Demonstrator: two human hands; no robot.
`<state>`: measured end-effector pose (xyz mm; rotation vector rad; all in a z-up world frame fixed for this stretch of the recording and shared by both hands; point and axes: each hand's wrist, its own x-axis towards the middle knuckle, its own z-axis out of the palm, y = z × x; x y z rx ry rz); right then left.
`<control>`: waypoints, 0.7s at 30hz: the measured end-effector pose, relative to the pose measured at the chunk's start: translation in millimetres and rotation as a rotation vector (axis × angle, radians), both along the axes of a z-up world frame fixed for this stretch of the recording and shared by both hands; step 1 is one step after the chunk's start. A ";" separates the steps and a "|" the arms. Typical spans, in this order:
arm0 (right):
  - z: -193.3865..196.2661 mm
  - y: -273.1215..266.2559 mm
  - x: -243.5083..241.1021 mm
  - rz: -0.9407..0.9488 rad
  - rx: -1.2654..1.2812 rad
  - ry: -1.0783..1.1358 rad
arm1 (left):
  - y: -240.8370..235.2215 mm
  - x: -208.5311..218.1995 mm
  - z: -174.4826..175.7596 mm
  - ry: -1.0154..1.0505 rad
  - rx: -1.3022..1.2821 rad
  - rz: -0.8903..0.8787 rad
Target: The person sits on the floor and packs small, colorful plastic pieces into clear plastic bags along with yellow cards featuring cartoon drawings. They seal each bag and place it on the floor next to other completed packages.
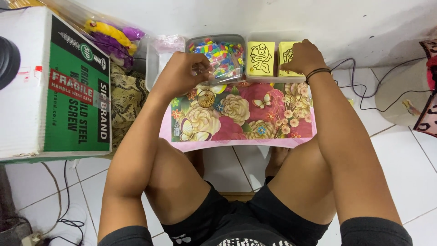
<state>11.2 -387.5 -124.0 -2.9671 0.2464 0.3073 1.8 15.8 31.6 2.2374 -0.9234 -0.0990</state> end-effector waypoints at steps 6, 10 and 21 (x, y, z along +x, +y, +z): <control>24.5 10.3 -6.2 -0.054 -0.017 0.032 | 0.7 0.2 -0.2 -0.002 0.000 -0.020; 39.2 11.0 -6.7 -0.022 -0.179 -0.065 | 0.4 0.2 -0.7 -0.002 0.007 -0.007; 132.2 53.2 -57.3 0.200 0.077 -0.813 | 2.0 -0.6 -1.5 -0.038 -0.017 -0.018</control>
